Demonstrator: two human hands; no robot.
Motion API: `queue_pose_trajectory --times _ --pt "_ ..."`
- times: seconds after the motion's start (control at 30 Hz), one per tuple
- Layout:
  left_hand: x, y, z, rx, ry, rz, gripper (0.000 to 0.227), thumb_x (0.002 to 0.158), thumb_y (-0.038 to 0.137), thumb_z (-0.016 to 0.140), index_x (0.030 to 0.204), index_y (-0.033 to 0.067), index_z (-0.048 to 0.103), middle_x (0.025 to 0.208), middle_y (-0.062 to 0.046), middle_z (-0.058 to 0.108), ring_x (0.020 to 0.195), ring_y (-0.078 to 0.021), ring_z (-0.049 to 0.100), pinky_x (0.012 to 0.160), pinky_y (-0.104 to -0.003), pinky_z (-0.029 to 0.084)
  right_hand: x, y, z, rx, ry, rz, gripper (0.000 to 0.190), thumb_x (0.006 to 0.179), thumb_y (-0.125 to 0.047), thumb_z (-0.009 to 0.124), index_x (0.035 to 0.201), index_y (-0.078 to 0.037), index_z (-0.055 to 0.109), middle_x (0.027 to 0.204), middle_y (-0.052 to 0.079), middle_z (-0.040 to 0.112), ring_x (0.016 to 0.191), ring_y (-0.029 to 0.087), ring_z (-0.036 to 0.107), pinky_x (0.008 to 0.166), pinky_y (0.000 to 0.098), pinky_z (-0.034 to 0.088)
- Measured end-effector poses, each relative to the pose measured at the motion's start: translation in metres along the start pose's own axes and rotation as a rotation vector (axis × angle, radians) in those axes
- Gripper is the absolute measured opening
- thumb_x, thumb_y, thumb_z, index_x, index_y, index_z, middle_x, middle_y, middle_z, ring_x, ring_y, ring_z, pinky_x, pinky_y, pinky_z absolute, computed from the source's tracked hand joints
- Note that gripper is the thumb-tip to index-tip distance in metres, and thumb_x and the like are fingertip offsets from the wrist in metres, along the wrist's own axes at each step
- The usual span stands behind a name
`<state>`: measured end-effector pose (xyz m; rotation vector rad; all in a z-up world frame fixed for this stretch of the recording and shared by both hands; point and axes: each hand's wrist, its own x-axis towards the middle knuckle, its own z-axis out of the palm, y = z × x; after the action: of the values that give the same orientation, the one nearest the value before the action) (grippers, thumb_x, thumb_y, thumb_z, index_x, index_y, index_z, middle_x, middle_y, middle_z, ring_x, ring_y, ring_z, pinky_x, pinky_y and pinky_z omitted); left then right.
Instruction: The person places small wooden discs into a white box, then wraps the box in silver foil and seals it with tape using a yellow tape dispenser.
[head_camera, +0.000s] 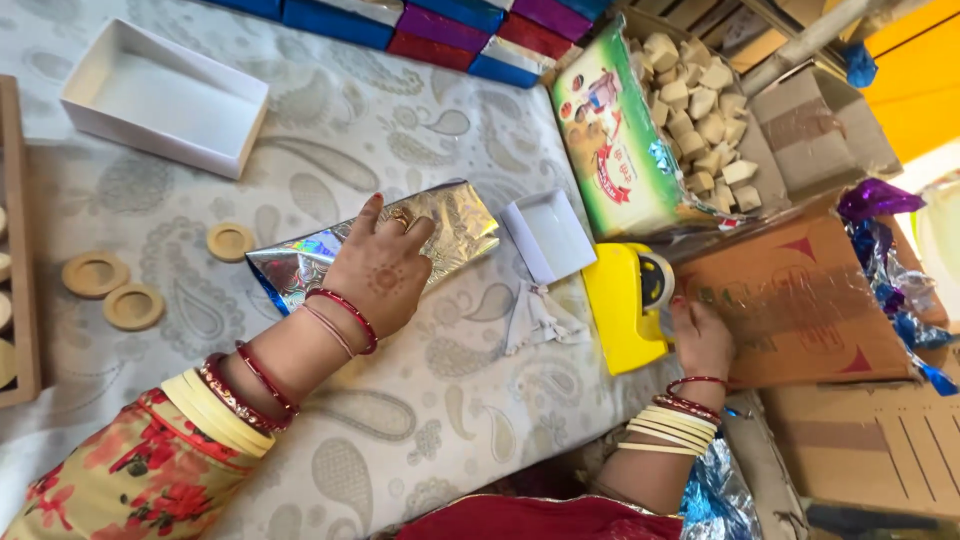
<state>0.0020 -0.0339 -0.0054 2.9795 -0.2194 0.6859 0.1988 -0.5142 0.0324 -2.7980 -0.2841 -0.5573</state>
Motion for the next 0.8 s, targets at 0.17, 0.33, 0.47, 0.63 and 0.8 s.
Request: queue_pose_trajectory --times 0.17,0.33,0.47,0.63,0.8 --pt "-0.001 -0.003 -0.025 -0.210 -0.260 -0.055 0.026 0.082 0.034 0.069 0.093 0.0114 0.075 0.110 -0.008 0.064 0.110 -0.0287 0.061 0.105 -0.051 0.042 -0.011 0.020 0.012 0.253 -0.175 0.193 0.030 0.102 -0.029 0.063 0.108 -0.001 0.074 0.099 0.010 0.075 0.092 0.019 0.068 0.084 0.0332 0.051" --pt "0.002 -0.002 -0.036 -0.283 -0.331 -0.061 0.042 0.081 0.048 0.072 0.095 0.0078 0.074 0.112 -0.010 0.063 0.109 -0.0298 0.060 0.097 -0.048 0.046 -0.011 0.023 0.026 0.461 -0.146 0.185 0.026 0.100 -0.022 0.065 0.113 0.000 0.069 0.098 0.003 0.070 0.090 0.012 0.061 0.082 0.0280 0.049" --pt "-0.006 -0.005 -0.033 -0.210 -0.213 -0.042 0.036 0.072 0.043 0.075 0.085 0.0089 0.076 0.116 -0.013 0.060 0.114 -0.0303 0.056 0.094 -0.048 0.045 0.001 0.029 0.046 0.711 -0.179 0.240 0.023 0.100 -0.021 0.062 0.112 -0.003 0.069 0.099 -0.001 0.068 0.092 0.011 0.061 0.085 0.0265 0.049" --pt "0.005 -0.001 -0.036 -0.195 -0.190 0.013 0.031 0.068 0.040 0.078 0.083 0.0127 0.077 0.105 -0.010 0.062 0.115 -0.0293 0.056 0.094 -0.048 0.045 -0.013 0.035 0.028 0.766 -0.202 0.231 0.025 0.101 -0.026 0.059 0.110 -0.004 0.069 0.099 -0.002 0.068 0.093 0.009 0.062 0.085 0.0251 0.049" --pt "0.005 0.001 -0.043 -0.031 -0.265 -0.024 0.032 0.073 0.046 0.076 0.089 0.0182 0.076 0.098 -0.003 0.063 0.104 -0.0240 0.063 0.090 -0.045 0.050 -0.019 0.058 0.048 0.656 -0.256 0.240 0.025 0.098 -0.023 0.063 0.102 0.000 0.071 0.093 -0.002 0.070 0.086 0.009 0.062 0.078 0.0243 0.049"
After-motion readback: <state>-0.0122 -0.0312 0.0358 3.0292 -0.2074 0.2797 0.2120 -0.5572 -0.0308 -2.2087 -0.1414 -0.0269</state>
